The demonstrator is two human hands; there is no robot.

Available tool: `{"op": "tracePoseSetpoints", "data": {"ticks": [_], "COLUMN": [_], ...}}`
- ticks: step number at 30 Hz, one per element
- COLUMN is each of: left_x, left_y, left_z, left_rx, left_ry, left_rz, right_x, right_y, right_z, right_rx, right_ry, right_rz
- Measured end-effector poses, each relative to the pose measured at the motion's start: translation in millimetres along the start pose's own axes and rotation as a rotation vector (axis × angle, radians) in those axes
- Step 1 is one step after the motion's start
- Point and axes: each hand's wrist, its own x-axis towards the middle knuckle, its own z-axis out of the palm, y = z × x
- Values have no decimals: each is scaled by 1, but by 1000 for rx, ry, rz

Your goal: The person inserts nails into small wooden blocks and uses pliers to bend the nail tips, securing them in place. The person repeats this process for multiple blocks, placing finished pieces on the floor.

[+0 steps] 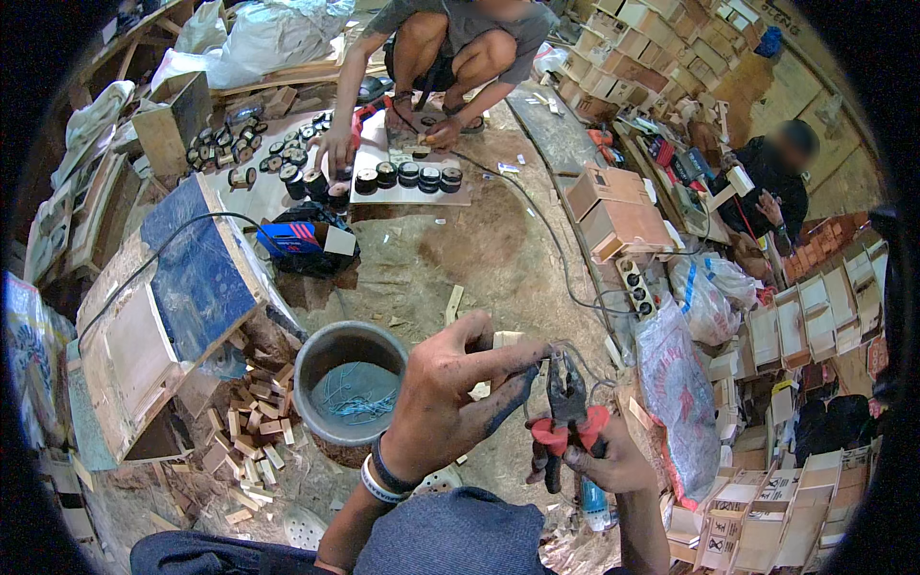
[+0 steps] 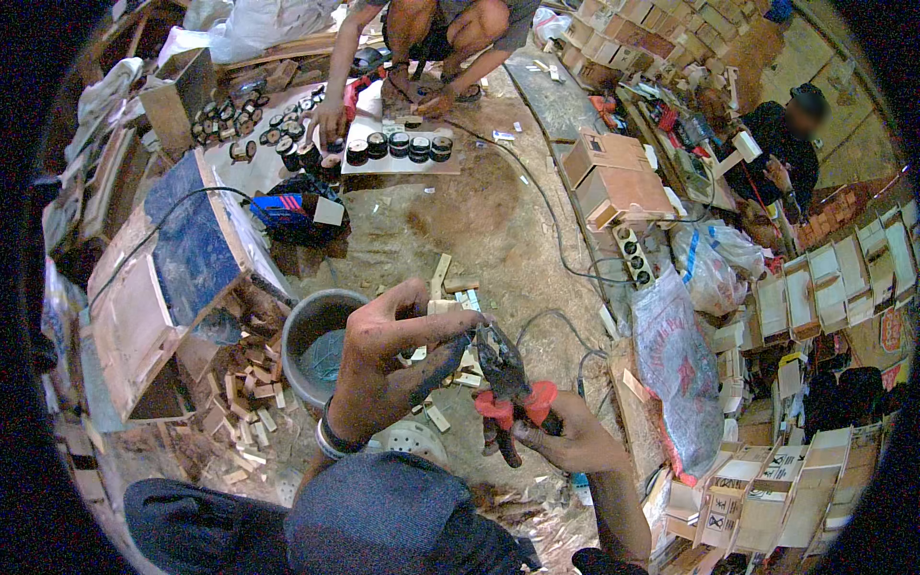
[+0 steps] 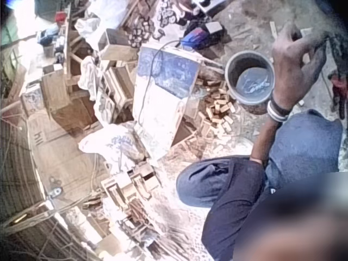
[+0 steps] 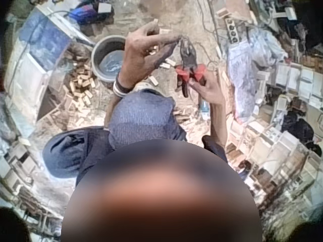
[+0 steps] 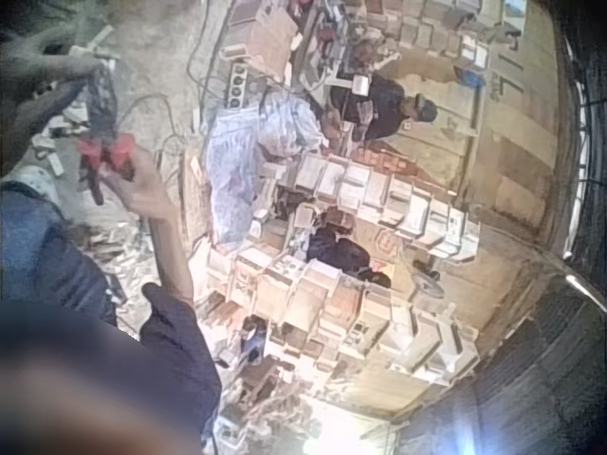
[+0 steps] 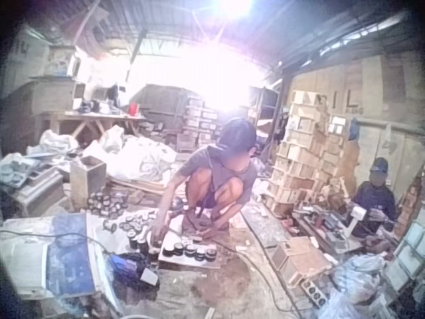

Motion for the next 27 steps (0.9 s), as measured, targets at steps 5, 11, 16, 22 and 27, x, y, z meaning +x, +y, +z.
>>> {"op": "tracePoseSetpoints", "data": {"ticks": [5,11,16,22,27], "left_x": [-2,-1,7,6,2], "left_y": [0,-14,-31,-31,-17], "left_z": [-1,5,9,7,8], "left_rx": [3,-121,-92,-80,-34], "left_ry": [-28,-151,-156,-89,-101], "left_rz": [-42,55,169,93,63], "right_x": [-4,-19,-21,-16,-6], "right_y": [3,33,52,32,24], "right_z": [11,27,24,12,22], "right_rx": [53,361,703,-59,-263], "right_ry": [49,-69,-326,112,352], "right_rz": [29,141,186,71,-9]}}
